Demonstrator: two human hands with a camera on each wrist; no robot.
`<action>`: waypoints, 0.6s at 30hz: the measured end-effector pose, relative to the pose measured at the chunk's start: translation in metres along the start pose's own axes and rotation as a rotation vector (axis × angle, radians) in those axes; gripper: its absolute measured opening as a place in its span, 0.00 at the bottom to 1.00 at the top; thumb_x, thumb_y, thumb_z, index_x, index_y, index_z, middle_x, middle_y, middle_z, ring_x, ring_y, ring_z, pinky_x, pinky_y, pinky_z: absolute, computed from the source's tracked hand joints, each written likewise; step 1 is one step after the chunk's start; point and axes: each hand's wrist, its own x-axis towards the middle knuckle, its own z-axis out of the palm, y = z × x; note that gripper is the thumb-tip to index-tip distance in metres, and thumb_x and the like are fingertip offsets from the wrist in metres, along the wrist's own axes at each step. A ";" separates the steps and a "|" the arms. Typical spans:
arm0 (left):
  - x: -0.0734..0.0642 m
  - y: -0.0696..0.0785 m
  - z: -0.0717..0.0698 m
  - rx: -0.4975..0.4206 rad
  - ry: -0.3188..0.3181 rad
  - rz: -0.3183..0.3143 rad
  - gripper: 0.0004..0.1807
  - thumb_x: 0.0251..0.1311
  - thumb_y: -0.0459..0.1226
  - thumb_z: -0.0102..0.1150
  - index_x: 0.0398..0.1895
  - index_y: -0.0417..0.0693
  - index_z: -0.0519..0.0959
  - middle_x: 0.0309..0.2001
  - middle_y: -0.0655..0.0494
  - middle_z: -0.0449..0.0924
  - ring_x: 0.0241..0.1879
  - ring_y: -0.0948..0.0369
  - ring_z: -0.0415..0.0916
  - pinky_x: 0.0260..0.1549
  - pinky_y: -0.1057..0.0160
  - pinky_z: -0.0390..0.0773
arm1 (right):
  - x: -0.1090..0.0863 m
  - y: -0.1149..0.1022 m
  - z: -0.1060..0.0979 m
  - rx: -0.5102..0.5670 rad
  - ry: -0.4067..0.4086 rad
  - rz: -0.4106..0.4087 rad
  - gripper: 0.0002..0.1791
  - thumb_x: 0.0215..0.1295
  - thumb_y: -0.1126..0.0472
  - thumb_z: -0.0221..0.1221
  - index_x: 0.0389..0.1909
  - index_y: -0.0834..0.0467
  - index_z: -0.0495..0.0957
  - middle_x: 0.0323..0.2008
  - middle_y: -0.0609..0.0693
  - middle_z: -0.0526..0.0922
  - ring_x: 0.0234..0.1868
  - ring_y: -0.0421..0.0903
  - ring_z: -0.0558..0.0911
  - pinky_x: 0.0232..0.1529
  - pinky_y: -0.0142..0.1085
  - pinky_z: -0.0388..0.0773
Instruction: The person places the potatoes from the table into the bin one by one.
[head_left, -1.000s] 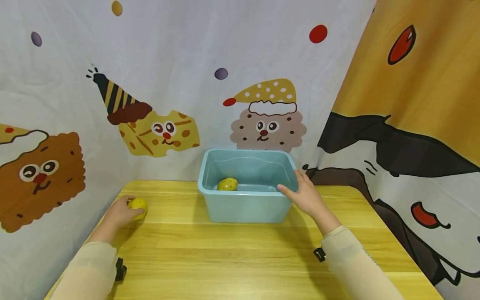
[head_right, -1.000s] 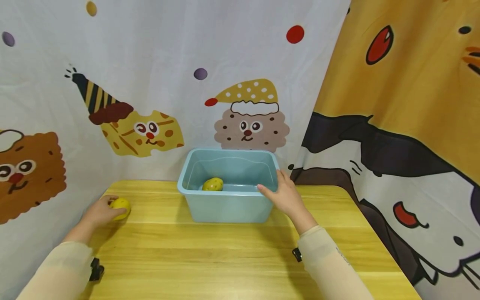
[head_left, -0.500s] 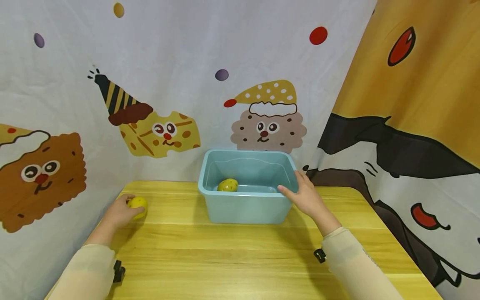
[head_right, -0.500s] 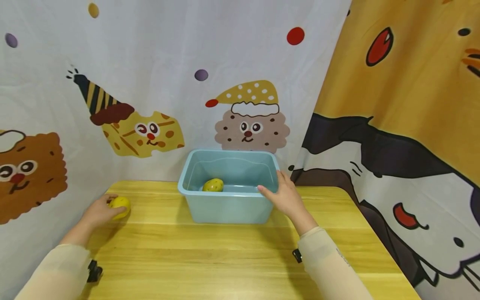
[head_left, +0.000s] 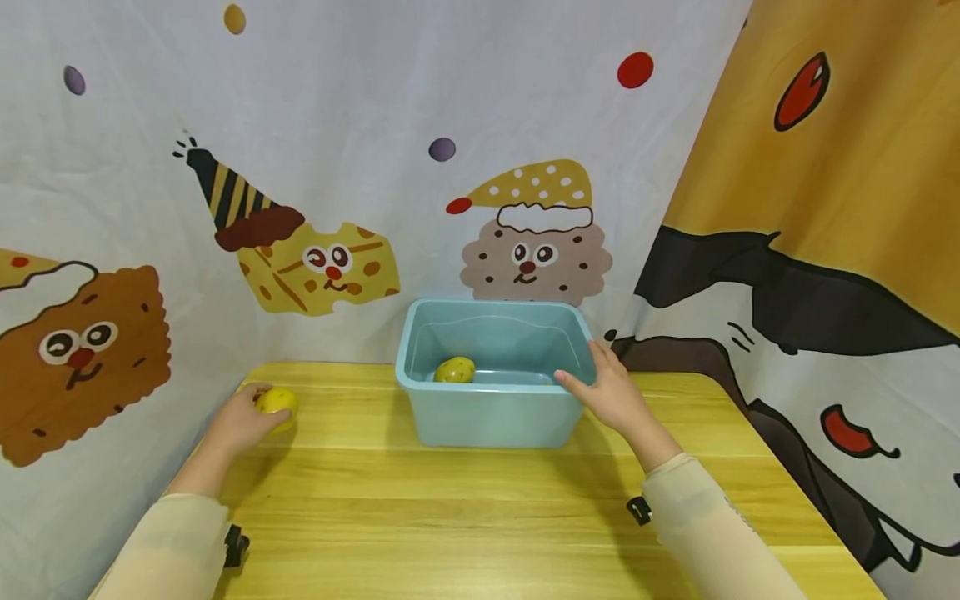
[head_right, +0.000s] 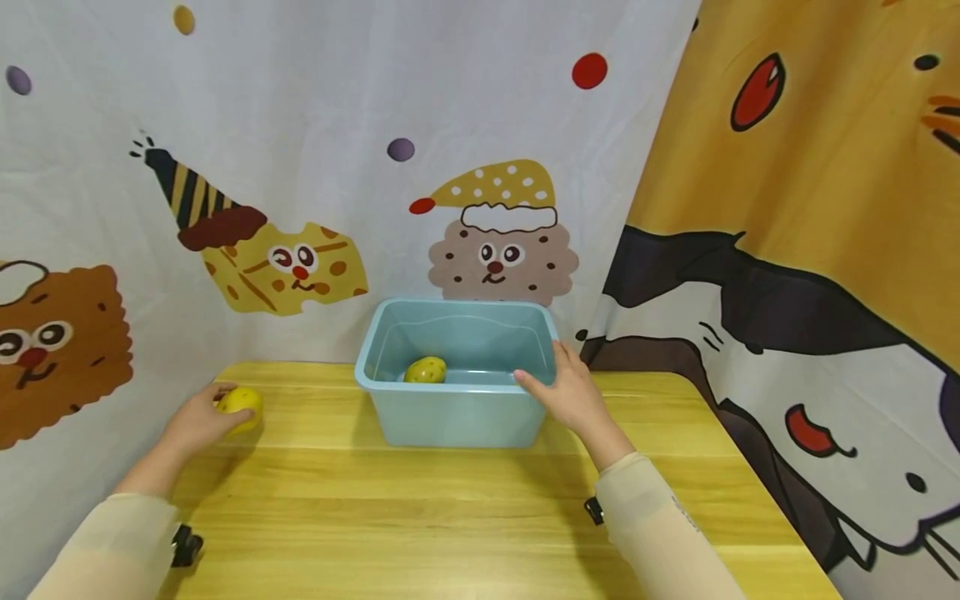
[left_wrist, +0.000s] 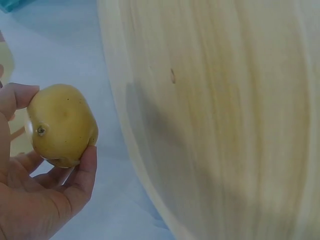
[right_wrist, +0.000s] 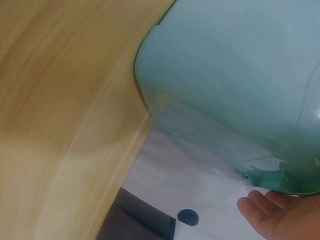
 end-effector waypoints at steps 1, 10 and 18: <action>0.000 0.000 0.000 0.004 0.004 0.006 0.45 0.67 0.49 0.60 0.72 0.24 0.54 0.67 0.21 0.57 0.61 0.27 0.62 0.52 0.33 0.70 | 0.000 0.000 0.000 0.000 0.000 0.000 0.61 0.62 0.22 0.49 0.80 0.61 0.41 0.78 0.65 0.45 0.75 0.70 0.51 0.65 0.71 0.54; 0.000 0.008 -0.002 0.010 0.028 0.024 0.46 0.66 0.51 0.59 0.72 0.26 0.54 0.64 0.23 0.62 0.54 0.33 0.70 0.44 0.40 0.75 | 0.000 0.000 -0.001 0.000 -0.003 0.003 0.61 0.62 0.22 0.49 0.80 0.61 0.41 0.78 0.65 0.45 0.75 0.70 0.51 0.66 0.71 0.54; -0.003 0.021 -0.007 0.012 0.077 0.063 0.45 0.66 0.52 0.59 0.72 0.28 0.57 0.64 0.25 0.64 0.54 0.35 0.71 0.44 0.41 0.75 | 0.000 -0.002 -0.002 0.009 -0.003 0.003 0.61 0.62 0.22 0.49 0.80 0.62 0.42 0.78 0.65 0.45 0.75 0.70 0.50 0.65 0.71 0.54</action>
